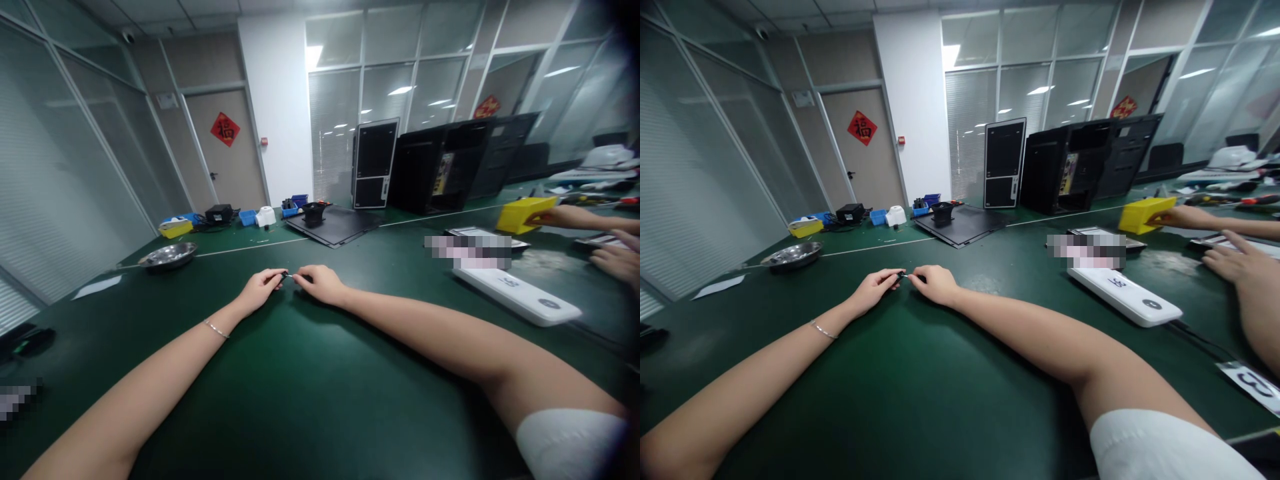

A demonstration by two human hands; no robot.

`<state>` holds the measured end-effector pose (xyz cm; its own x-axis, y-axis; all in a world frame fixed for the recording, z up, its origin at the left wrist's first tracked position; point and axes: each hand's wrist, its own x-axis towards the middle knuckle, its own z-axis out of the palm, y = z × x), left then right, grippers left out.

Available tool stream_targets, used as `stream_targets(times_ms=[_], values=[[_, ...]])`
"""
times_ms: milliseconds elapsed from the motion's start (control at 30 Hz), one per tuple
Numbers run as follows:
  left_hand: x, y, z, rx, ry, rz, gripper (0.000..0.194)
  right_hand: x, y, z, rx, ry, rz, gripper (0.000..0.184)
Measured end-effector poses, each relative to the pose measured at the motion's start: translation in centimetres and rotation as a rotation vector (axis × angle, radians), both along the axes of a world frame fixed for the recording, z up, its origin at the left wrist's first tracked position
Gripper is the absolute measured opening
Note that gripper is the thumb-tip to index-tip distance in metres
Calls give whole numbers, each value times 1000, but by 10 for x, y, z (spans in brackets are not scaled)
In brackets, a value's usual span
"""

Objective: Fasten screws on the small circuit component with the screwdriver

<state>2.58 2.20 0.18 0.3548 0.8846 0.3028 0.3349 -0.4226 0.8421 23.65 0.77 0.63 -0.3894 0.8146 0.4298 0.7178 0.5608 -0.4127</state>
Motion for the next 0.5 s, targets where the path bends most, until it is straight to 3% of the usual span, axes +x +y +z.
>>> stream_targets(times_ms=[167, 500], values=[[1, -3, 3, -34, 46, -3, 38, -1, -2, 1, 7, -46, -16, 31], [-1, -3, 4, 71, 135, 32, 31, 0, -3, 2, 5, -109, -10, 30]])
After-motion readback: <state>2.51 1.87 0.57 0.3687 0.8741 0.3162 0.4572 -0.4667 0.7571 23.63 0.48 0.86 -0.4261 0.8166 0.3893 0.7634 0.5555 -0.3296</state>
